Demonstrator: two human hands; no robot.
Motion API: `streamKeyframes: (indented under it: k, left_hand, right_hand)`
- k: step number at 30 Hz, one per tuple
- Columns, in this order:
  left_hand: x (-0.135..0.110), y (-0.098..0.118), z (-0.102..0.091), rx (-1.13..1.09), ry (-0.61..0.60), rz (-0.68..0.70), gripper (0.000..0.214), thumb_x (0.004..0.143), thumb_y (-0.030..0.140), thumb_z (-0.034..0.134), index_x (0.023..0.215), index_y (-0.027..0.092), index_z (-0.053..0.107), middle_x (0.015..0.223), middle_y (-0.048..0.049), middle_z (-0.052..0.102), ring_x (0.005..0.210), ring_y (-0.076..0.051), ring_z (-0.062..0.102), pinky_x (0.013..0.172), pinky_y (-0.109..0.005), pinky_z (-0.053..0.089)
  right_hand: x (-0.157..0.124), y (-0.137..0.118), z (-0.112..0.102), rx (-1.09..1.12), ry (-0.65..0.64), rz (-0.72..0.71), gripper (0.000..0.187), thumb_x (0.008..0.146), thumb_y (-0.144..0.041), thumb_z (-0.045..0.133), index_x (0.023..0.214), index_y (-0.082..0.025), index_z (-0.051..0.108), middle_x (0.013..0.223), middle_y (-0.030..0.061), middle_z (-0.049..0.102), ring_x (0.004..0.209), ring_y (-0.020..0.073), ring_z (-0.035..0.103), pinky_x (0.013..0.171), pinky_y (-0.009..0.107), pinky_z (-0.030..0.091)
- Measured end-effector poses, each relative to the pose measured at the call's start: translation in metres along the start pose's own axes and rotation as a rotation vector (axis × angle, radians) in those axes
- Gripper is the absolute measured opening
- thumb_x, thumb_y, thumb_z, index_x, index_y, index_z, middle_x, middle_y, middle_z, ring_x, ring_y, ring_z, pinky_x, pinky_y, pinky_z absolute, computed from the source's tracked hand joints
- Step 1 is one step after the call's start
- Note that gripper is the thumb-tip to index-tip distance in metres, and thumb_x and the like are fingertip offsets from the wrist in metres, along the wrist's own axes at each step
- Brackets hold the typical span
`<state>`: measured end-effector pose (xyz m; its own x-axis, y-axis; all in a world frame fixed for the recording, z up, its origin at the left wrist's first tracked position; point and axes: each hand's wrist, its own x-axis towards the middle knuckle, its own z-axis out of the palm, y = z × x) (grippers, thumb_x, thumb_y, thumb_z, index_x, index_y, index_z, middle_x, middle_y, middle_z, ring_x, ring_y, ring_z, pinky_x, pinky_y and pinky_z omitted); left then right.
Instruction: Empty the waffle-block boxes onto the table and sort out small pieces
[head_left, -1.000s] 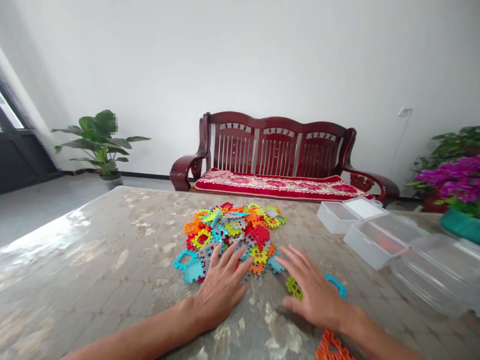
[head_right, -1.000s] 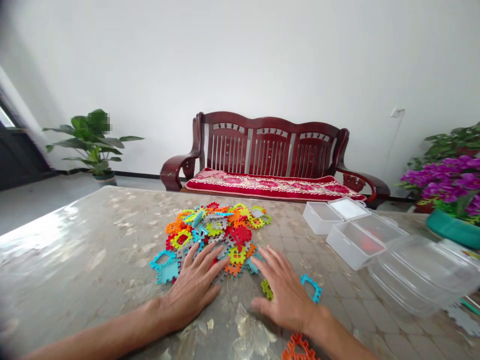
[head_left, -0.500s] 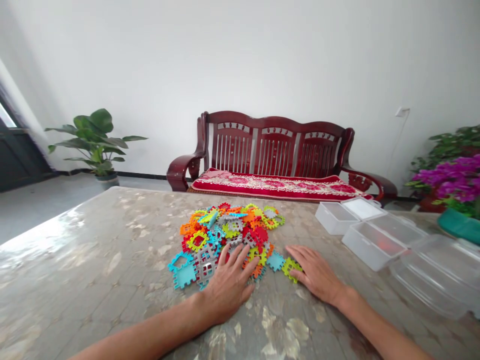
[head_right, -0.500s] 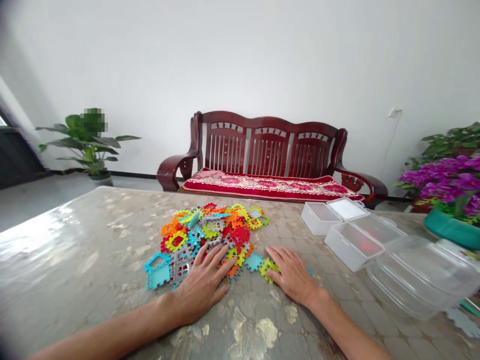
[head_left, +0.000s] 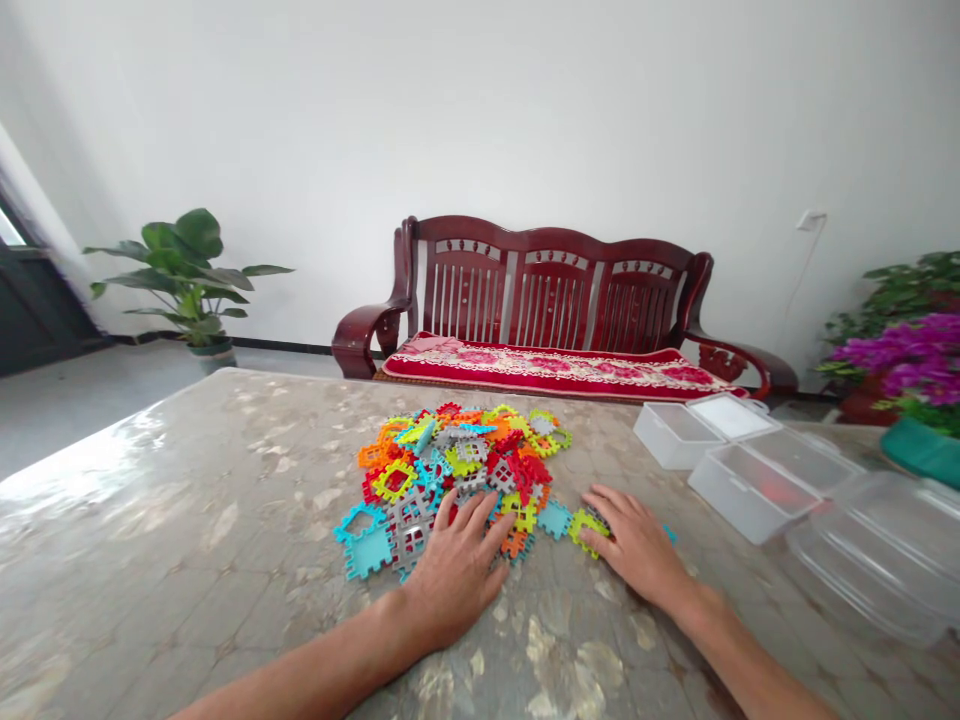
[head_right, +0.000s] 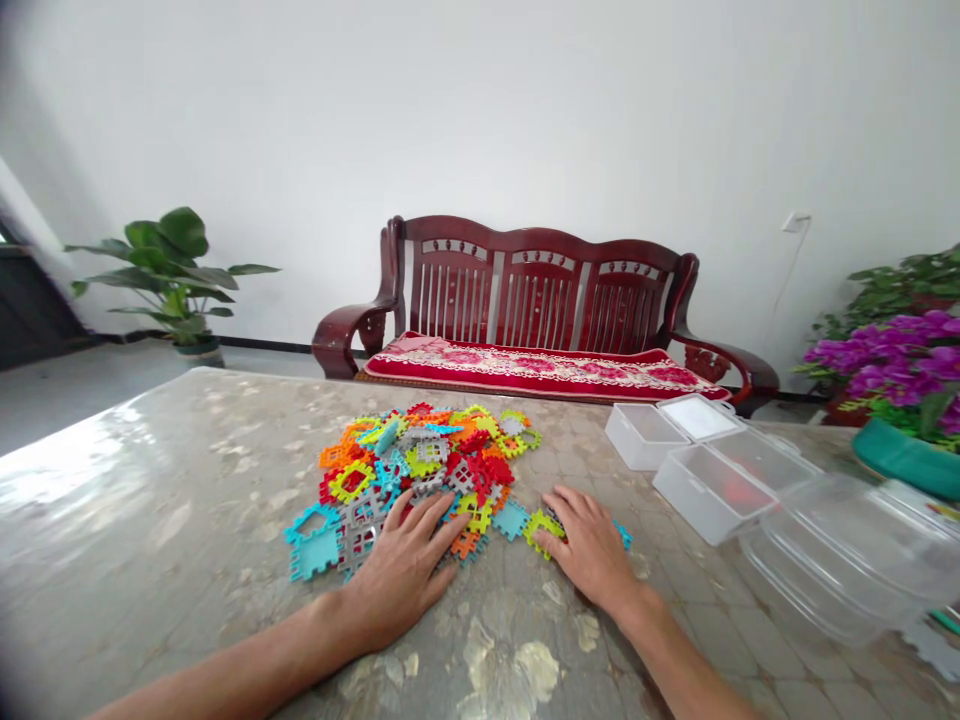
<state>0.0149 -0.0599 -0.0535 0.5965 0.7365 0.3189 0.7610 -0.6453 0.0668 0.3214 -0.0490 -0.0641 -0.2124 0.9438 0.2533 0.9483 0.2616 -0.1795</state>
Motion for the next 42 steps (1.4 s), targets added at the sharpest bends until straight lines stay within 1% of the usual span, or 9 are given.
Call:
streamKeyframes:
  k: [6, 10, 18, 22, 25, 28, 31, 36, 42]
  left_hand:
    - [0.001, 0.001, -0.003, -0.014, -0.006, 0.002, 0.044, 0.097, 0.043, 0.046, 0.14, 0.031, 0.049, 0.148, -0.0096, 0.051, 0.136, -0.028, 0.044, 0.115, -0.061, 0.025]
    - [0.0, -0.001, -0.002, -0.023, 0.008, 0.016, 0.044, 0.097, 0.043, 0.047, 0.139, 0.031, 0.049, 0.147, -0.0095, 0.051, 0.136, -0.028, 0.044, 0.115, -0.06, 0.025]
    - [0.002, -0.014, 0.0, -0.07, 0.043, 0.042, 0.038, 0.095, 0.029, 0.052, 0.133, 0.032, 0.055, 0.14, -0.0054, 0.056, 0.128, -0.025, 0.05, 0.111, -0.049, 0.034]
    - [0.004, -0.019, -0.002, -0.086, 0.048, 0.053, 0.038, 0.094, 0.024, 0.051, 0.13, 0.032, 0.056, 0.138, -0.004, 0.058, 0.126, -0.023, 0.052, 0.11, -0.047, 0.035]
    - [0.004, -0.02, -0.001, -0.082, 0.047, 0.05, 0.04, 0.093, 0.023, 0.051, 0.132, 0.031, 0.056, 0.139, -0.0049, 0.058, 0.126, -0.024, 0.052, 0.109, -0.047, 0.036]
    - [0.003, -0.02, 0.0, -0.074, 0.044, 0.052, 0.041, 0.094, 0.023, 0.051, 0.133, 0.031, 0.054, 0.14, -0.0048, 0.057, 0.127, -0.024, 0.051, 0.109, -0.047, 0.035]
    - [0.003, -0.02, 0.001, -0.062, 0.051, 0.053, 0.041, 0.094, 0.023, 0.051, 0.134, 0.031, 0.053, 0.14, -0.0046, 0.056, 0.128, -0.024, 0.05, 0.11, -0.047, 0.035]
    - [0.002, -0.019, 0.001, -0.062, 0.063, 0.055, 0.041, 0.095, 0.024, 0.05, 0.135, 0.031, 0.053, 0.14, -0.0049, 0.056, 0.128, -0.024, 0.049, 0.111, -0.047, 0.033]
    - [0.002, -0.019, -0.001, -0.074, 0.056, 0.046, 0.041, 0.095, 0.023, 0.049, 0.134, 0.031, 0.053, 0.14, -0.0045, 0.056, 0.128, -0.023, 0.049, 0.112, -0.047, 0.033]
  right_hand:
    - [0.005, -0.015, -0.004, 0.005, 0.133, -0.045, 0.015, 0.09, -0.036, 0.06, 0.097, -0.023, 0.066, 0.105, 0.0071, 0.065, 0.101, 0.0253, 0.058, 0.09, 0.039, 0.046]
    - [0.005, -0.017, -0.005, -0.002, 0.173, -0.057, 0.007, 0.087, -0.028, 0.061, 0.083, -0.022, 0.06, 0.093, 0.0048, 0.062, 0.093, 0.0228, 0.056, 0.084, 0.035, 0.044]
    - [0.005, -0.019, 0.0, -0.072, 0.151, 0.03, 0.011, 0.091, -0.022, 0.049, 0.093, -0.021, 0.059, 0.097, 0.0059, 0.056, 0.094, 0.0222, 0.057, 0.086, 0.035, 0.044]
    - [0.006, -0.02, -0.002, -0.096, 0.11, 0.111, 0.013, 0.092, -0.027, 0.048, 0.091, -0.023, 0.061, 0.097, 0.0049, 0.056, 0.089, 0.0206, 0.06, 0.075, 0.031, 0.045]
    - [0.011, -0.016, -0.005, -0.058, 0.1, 0.168, 0.017, 0.092, -0.03, 0.047, 0.089, -0.023, 0.062, 0.096, 0.0044, 0.057, 0.083, 0.019, 0.061, 0.071, 0.03, 0.044]
    - [0.019, -0.014, -0.011, 0.052, 0.141, 0.217, 0.021, 0.092, -0.031, 0.045, 0.088, -0.023, 0.064, 0.093, 0.0033, 0.059, 0.084, 0.018, 0.062, 0.076, 0.03, 0.045]
    - [0.023, -0.021, -0.018, 0.132, 0.155, 0.21, 0.025, 0.094, -0.036, 0.043, 0.093, -0.023, 0.065, 0.097, 0.0035, 0.061, 0.089, 0.0179, 0.063, 0.082, 0.03, 0.046]
    - [0.019, -0.045, -0.016, -0.015, 0.003, 0.144, 0.039, 0.085, -0.05, 0.061, 0.115, -0.026, 0.067, 0.113, 0.0071, 0.063, 0.107, 0.0259, 0.06, 0.086, 0.034, 0.045]
    - [0.015, -0.044, -0.009, -0.024, 0.014, 0.113, 0.021, 0.084, -0.028, 0.057, 0.101, -0.025, 0.069, 0.101, 0.0053, 0.066, 0.101, 0.0239, 0.061, 0.086, 0.034, 0.045]
